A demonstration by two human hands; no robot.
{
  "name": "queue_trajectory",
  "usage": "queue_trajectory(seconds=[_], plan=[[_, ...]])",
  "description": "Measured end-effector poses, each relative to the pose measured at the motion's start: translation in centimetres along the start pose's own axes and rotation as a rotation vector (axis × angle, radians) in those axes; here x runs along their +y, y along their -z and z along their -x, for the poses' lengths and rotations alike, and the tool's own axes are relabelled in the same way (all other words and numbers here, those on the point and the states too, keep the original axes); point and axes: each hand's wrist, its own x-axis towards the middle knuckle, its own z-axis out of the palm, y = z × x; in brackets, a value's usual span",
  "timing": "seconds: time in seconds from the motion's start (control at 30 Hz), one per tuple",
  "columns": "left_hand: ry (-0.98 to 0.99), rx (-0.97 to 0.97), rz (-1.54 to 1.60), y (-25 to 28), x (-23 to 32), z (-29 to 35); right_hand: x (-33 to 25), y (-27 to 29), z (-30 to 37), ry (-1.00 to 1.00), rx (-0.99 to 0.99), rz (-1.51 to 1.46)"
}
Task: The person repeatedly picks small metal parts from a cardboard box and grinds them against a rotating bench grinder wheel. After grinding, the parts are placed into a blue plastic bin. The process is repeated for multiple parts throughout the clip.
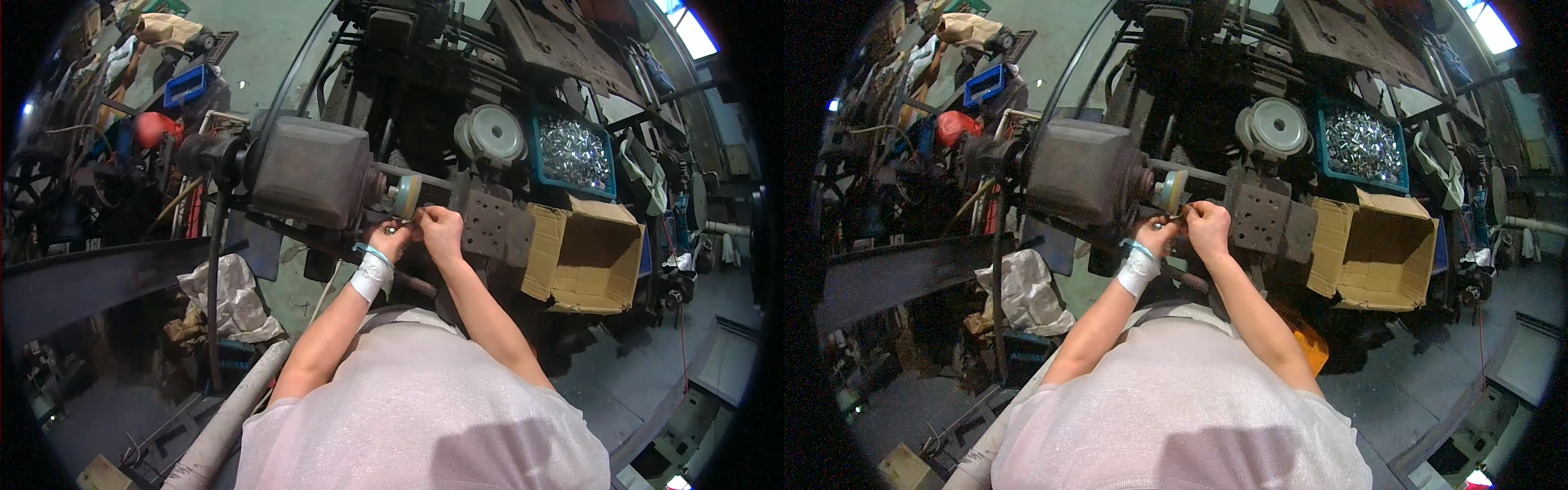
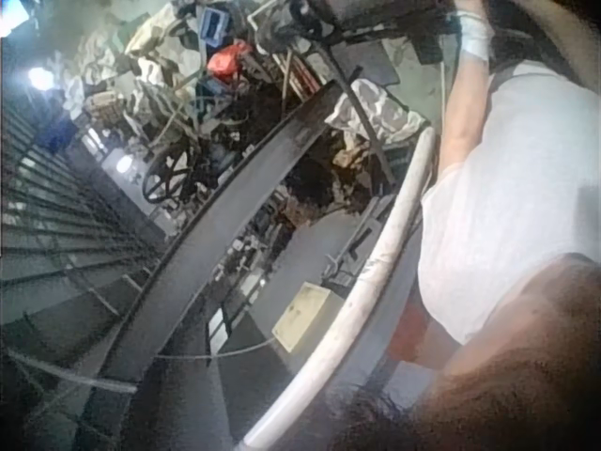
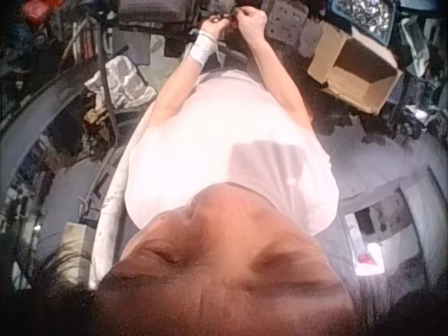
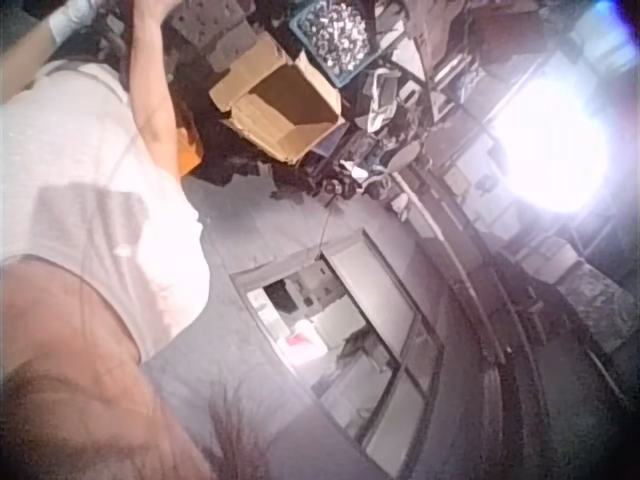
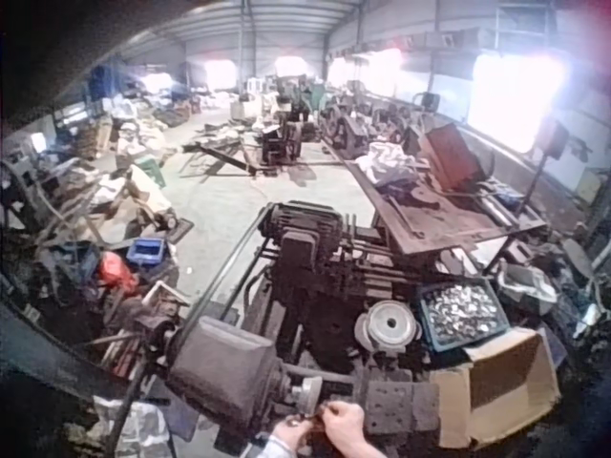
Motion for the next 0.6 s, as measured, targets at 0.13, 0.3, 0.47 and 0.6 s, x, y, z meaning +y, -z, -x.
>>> queue_trajectory(seconds=[0.13,0.3,0.47,0.6], plan=[[0.049,-0.062,-0.04,0.8,-0.3,0.8,-1.4,0.8,1.3,-0.044,-0.049,-0.083],[0.284,-0.319,0.305,2.3,-0.9,1.7,-1.6,2.4,2.8,0.047,-0.181,-0.262],[0.307,-0.514,0.458,2.3,-0.9,1.5,-1.4,3.1,3.0,0.016,-0.294,-0.315],[0.217,-0.219,0.248,1.6,-0.6,1.8,-2.0,2.6,3.4,-0.115,-0.205,-0.402]])
